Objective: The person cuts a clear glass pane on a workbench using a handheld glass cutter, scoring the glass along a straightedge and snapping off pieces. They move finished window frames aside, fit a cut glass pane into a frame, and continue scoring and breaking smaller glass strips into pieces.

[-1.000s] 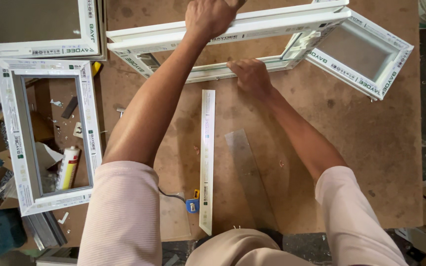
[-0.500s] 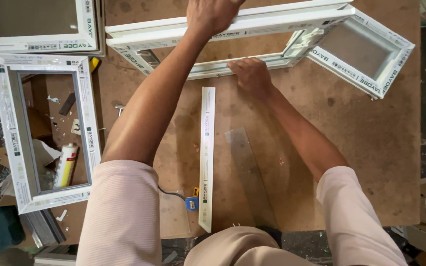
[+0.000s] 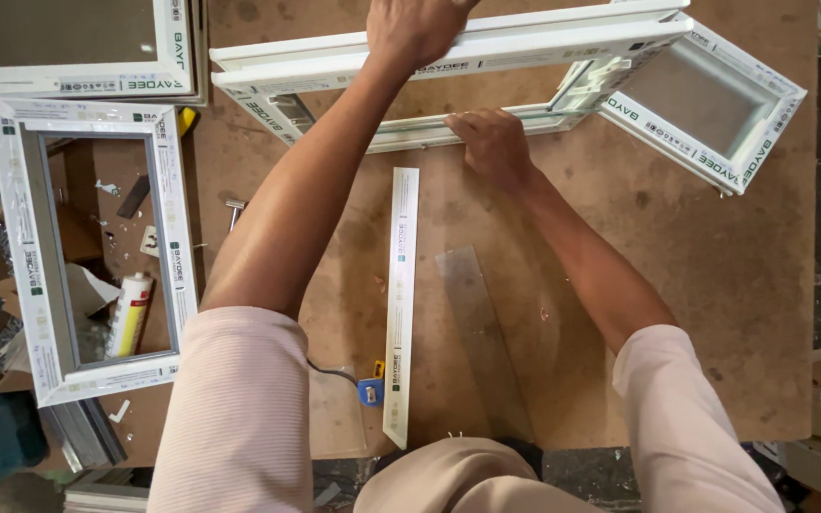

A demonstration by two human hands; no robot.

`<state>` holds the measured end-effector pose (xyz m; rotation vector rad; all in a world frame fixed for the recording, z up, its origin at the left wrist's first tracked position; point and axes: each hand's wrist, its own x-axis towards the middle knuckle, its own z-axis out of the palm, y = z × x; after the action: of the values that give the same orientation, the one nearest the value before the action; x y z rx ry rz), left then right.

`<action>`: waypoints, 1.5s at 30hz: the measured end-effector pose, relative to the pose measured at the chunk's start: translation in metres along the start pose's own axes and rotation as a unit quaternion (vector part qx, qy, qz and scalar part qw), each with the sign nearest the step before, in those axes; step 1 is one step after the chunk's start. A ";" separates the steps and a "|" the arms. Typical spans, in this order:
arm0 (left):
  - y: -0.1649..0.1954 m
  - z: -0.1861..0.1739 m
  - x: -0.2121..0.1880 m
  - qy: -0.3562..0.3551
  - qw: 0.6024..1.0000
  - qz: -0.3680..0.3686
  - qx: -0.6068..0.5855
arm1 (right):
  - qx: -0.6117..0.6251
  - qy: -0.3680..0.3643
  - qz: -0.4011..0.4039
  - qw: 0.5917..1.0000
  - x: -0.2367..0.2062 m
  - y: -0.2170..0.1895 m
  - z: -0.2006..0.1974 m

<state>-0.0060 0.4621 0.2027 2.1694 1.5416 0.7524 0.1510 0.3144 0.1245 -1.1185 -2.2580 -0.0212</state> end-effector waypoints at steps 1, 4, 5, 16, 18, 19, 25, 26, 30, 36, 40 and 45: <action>-0.001 0.000 0.000 -0.004 1.000 -0.004 0.000 | -0.001 0.001 -0.005 1.000 0.000 0.000 0.000; -0.003 0.002 -0.001 -0.012 1.000 -0.003 -0.004 | -0.004 0.002 -0.012 1.000 -0.003 0.001 0.000; -0.003 0.003 -0.001 -0.007 1.000 0.003 -0.007 | -0.004 0.000 -0.012 1.000 -0.004 0.001 0.000; -0.002 0.002 -0.001 0.010 1.000 0.004 -0.011 | -0.009 -0.001 -0.008 1.000 -0.005 0.002 0.004; -0.005 0.004 -0.001 0.012 1.000 0.000 -0.025 | -0.013 -0.008 -0.018 1.000 -0.006 0.003 0.005; -0.007 0.006 -0.001 0.010 1.000 0.010 -0.019 | -0.014 -0.011 -0.017 1.000 -0.007 0.004 0.005; -0.014 0.014 0.002 0.032 0.999 0.028 -0.003 | -0.015 -0.018 -0.002 1.000 -0.005 0.005 0.020; -0.015 0.015 0.002 0.034 0.999 0.033 -0.004 | -0.018 -0.018 0.004 1.000 -0.005 0.005 0.024; -0.018 0.018 0.002 0.010 1.000 0.023 0.004 | -0.008 -0.018 0.028 0.999 -0.008 0.005 0.041; -0.017 0.017 0.001 -0.022 0.998 0.043 0.049 | 0.008 -0.014 0.026 1.000 -0.022 0.021 0.063; -0.013 0.014 0.001 -0.021 0.998 0.027 0.058 | 0.009 -0.026 0.033 0.999 -0.022 0.027 0.072; -0.021 0.020 0.003 -0.007 0.996 0.051 0.073 | 0.015 -0.046 0.055 0.997 -0.018 0.030 0.069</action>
<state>-0.0086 0.4724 0.1757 2.3703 1.5328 0.6736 0.1457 0.3394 0.0518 -1.2493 -2.2668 0.1096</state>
